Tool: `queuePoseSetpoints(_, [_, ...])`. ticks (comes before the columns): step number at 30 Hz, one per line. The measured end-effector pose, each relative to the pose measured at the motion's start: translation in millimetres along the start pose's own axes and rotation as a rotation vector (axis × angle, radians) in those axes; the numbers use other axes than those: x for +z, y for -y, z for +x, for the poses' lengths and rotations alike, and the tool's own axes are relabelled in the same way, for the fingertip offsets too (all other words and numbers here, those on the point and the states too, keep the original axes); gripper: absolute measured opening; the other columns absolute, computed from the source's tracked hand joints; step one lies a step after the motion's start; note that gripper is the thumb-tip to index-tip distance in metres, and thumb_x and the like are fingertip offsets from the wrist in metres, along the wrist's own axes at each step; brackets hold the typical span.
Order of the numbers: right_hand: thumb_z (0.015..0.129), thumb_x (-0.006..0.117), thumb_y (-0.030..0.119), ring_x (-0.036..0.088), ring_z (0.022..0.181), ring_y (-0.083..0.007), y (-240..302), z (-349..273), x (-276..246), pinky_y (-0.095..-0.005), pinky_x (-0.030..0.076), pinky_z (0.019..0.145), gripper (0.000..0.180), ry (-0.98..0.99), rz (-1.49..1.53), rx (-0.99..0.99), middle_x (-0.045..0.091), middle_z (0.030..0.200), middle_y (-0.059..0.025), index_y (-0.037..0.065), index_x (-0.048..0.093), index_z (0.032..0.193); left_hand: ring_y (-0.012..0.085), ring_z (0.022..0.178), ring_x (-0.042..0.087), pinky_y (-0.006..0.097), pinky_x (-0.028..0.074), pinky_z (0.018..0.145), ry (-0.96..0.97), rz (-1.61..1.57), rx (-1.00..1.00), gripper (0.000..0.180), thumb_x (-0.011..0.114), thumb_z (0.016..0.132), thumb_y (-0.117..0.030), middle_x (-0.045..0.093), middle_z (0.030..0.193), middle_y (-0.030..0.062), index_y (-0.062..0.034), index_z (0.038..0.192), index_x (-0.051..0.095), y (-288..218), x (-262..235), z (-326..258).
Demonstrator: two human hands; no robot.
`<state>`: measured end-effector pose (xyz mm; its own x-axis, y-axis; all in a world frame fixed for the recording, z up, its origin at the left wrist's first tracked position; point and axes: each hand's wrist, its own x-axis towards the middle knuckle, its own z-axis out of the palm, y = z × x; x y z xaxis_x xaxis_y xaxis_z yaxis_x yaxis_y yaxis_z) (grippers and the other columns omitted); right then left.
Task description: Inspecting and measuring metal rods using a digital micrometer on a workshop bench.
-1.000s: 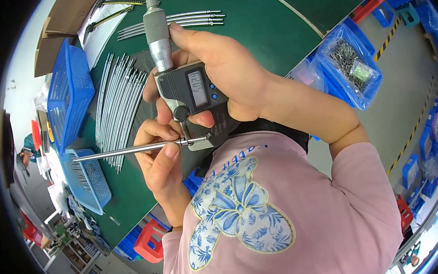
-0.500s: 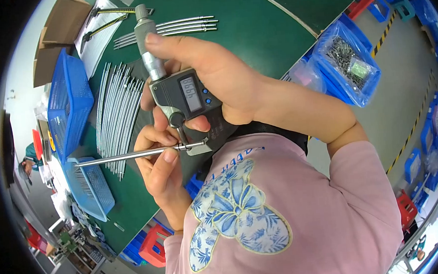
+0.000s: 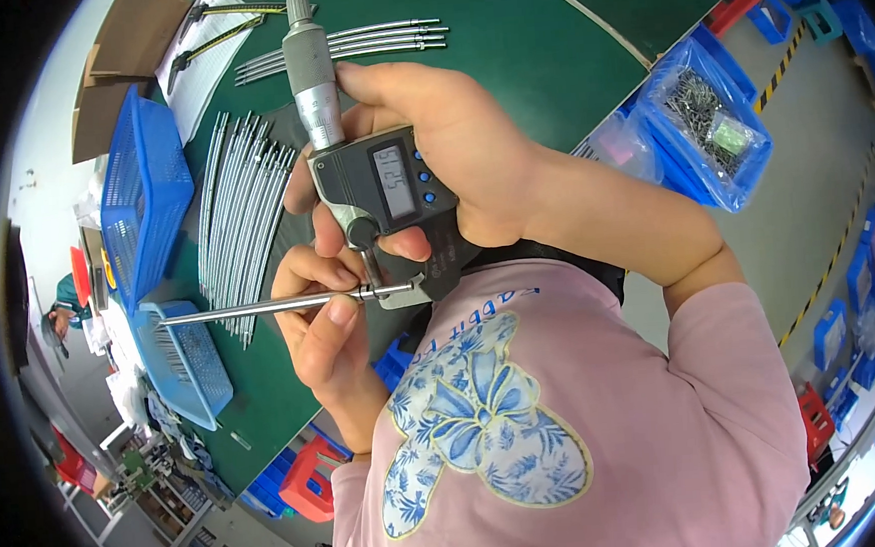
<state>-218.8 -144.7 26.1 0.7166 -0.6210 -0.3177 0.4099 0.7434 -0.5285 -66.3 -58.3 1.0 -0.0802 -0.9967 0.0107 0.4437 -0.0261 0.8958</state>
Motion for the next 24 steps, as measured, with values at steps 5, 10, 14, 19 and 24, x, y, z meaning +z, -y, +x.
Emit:
queuePoseSetpoints(5, [0.085,0.024,0.049,0.044,0.033,-0.0142,0.9,-0.9,-0.5,-0.0202,0.035,0.03,0.065,0.009,0.054,0.034,0.058,0.064,-0.0182,-0.009,0.054,0.086,0.0161,0.073,0.052,0.024,0.041,0.066,0.015,0.004,0.002,0.015,0.06,0.068,-0.004,0.053,0.079,0.0136,0.0031,0.078,0.052,-0.6,0.3,-1.0])
queuePoseSetpoints(10, [0.08,0.042,0.049,0.048,0.037,-0.0123,-0.8,-0.6,-7.6,-0.0212,0.039,0.037,0.056,0.1,-0.002,0.011,0.059,0.062,-0.0127,-0.005,0.056,0.082,0.0162,0.073,0.052,0.025,0.04,0.066,0.03,-0.013,0.003,0.014,0.06,0.067,-0.003,0.053,0.078,0.0134,0.0029,0.078,0.052,0.6,2.4,0.6])
queuePoseSetpoints(14, [0.084,0.029,0.052,0.043,0.031,-0.0138,-0.6,-0.8,-2.8,-0.0201,0.035,0.029,0.065,0.034,-0.054,-0.023,0.058,0.064,-0.0171,-0.008,0.056,0.081,0.0158,0.073,0.052,0.024,0.04,0.067,0.04,-0.023,-0.012,0.014,0.06,0.067,-0.003,0.053,0.078,0.0132,0.0029,0.077,0.052,-0.4,4.5,0.2])
queuePoseSetpoints(19, [0.084,0.029,0.05,0.044,0.031,-0.0141,-1.6,-0.3,-1.9,-0.0202,0.036,0.029,0.065,0.037,-0.026,-0.002,0.059,0.063,-0.0177,-0.009,0.056,0.081,0.015,0.072,0.051,0.024,0.04,0.066,0.014,0.012,-0.013,0.016,0.059,0.067,-0.005,0.052,0.078,0.0129,0.0029,0.077,0.051,1.0,2.0,-2.2])
queuePoseSetpoints(24, [0.085,0.028,0.051,0.044,0.031,-0.0133,2.4,-2.4,-1.9,-0.0198,0.035,0.029,0.066,0.062,-0.101,-0.048,0.059,0.062,-0.0175,-0.009,0.056,0.081,0.0179,0.064,0.054,0.03,0.047,0.06,-0.122,-0.021,-0.117,0.021,0.06,0.075,-0.014,0.051,0.075,0.0123,0.0024,0.079,0.047,-1.1,5.1,-4.1])
